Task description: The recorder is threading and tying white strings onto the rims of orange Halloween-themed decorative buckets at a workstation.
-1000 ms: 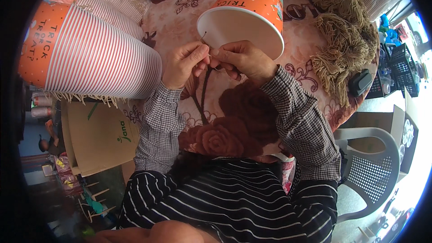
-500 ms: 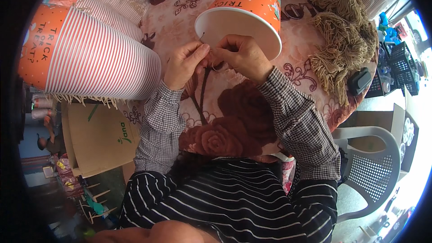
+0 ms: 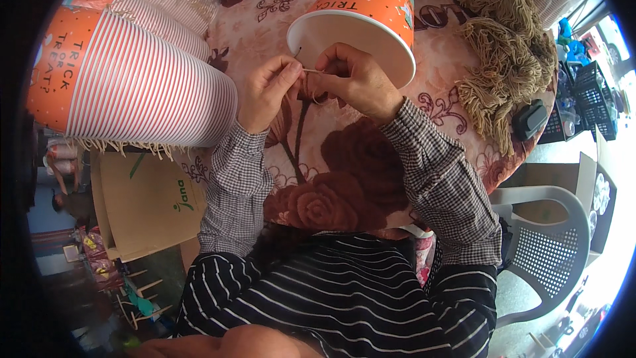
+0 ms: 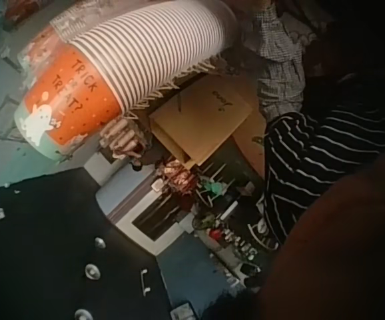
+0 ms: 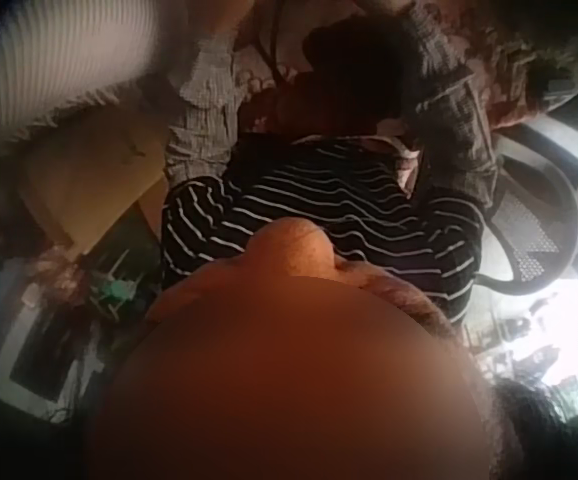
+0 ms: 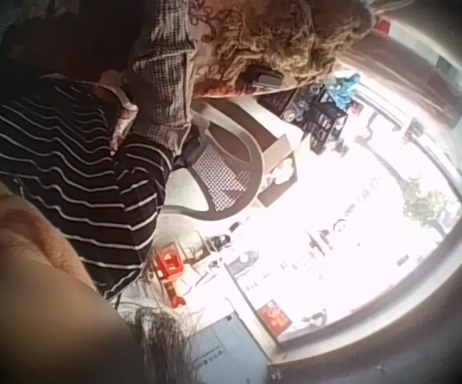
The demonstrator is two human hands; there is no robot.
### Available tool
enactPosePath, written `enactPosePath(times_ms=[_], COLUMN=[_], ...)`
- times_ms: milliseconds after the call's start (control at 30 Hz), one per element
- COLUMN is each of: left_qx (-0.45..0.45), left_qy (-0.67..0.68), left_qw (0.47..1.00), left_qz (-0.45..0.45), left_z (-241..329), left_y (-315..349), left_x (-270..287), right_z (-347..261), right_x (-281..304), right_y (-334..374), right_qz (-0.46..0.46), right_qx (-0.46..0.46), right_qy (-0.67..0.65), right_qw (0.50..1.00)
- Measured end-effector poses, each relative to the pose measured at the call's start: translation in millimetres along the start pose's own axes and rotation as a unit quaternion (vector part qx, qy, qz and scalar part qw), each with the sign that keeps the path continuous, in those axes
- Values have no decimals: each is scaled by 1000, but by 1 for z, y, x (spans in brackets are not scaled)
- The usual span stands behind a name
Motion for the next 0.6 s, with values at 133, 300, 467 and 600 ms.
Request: enactPosePath(times_ms=[133,300,467,600], left_qx=[-27,-34,-29,-39], left_qy=[-5,38,48,53], left_qw=[1000,999,998,998], left_qz=[10,10,16,24], left_z=[4,3,0,1], left_y=[1,1,0,0], left_x=[-2,-1,1,1], right_z=[-1,-2,1,3], right_x=[0,-1,-3,-4], right_y=[1,1,1,0], right_qz=[-3,-4,-7,-11], right_qx=[1,8,8,18], right_qy=[33,15,4,5], right_qw=[999,1000,1000,1000])
Point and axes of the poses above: each hand's wrist, its own y-axis away from the middle knuckle, its own x-axis out of the back of the hand, z = x × y, the point moved 3 cm from there along -y, towards the middle knuckle, and after that the axes turned 10 degrees about x, right-handed, at the moved point
